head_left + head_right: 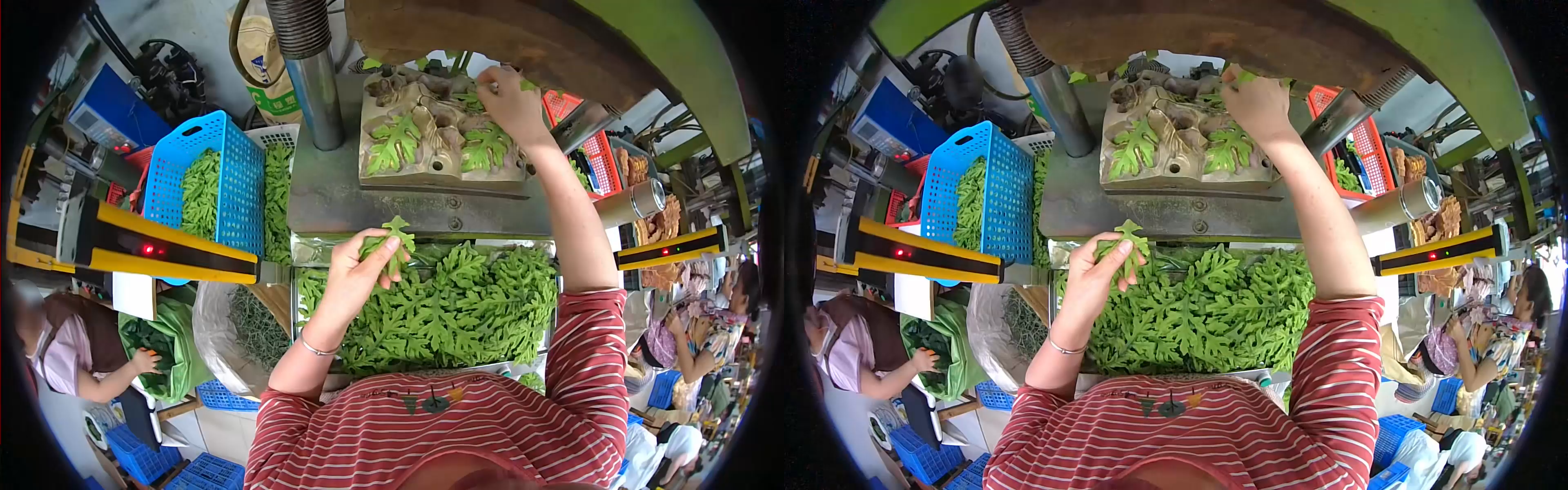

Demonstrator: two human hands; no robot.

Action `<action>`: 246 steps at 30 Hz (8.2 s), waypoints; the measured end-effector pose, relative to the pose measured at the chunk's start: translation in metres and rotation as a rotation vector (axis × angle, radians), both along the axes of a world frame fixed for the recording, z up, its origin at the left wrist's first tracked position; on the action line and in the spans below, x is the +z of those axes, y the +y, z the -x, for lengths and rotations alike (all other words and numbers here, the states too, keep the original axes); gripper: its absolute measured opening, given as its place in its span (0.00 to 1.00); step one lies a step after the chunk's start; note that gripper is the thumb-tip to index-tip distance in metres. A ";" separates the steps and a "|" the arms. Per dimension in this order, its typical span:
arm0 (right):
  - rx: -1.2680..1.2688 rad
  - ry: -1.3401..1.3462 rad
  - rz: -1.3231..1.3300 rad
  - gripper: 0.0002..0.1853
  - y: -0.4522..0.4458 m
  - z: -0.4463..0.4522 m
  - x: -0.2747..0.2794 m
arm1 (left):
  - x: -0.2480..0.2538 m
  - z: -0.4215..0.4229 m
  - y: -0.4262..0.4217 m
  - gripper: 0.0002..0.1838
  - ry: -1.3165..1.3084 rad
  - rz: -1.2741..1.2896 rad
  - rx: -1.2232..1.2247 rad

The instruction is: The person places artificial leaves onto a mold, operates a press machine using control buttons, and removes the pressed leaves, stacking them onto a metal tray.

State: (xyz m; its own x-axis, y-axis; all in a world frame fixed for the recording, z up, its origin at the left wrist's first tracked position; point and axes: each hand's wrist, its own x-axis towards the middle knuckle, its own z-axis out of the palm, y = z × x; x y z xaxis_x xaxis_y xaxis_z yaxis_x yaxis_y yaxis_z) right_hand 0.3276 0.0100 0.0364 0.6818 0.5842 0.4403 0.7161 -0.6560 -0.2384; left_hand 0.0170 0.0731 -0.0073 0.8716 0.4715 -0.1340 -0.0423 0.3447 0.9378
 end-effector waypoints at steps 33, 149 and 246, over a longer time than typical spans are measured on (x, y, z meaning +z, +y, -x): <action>0.327 0.270 -0.327 0.06 0.066 0.083 0.016 | 0.009 0.022 0.000 0.14 -0.148 0.283 0.186; 0.343 0.462 -0.671 0.09 -0.123 0.088 0.018 | 0.093 -0.143 -0.005 0.08 0.001 -0.500 0.038; 0.923 0.208 -0.797 0.11 -0.228 0.307 -0.012 | 0.054 0.099 -0.123 0.08 -0.145 -1.397 -0.373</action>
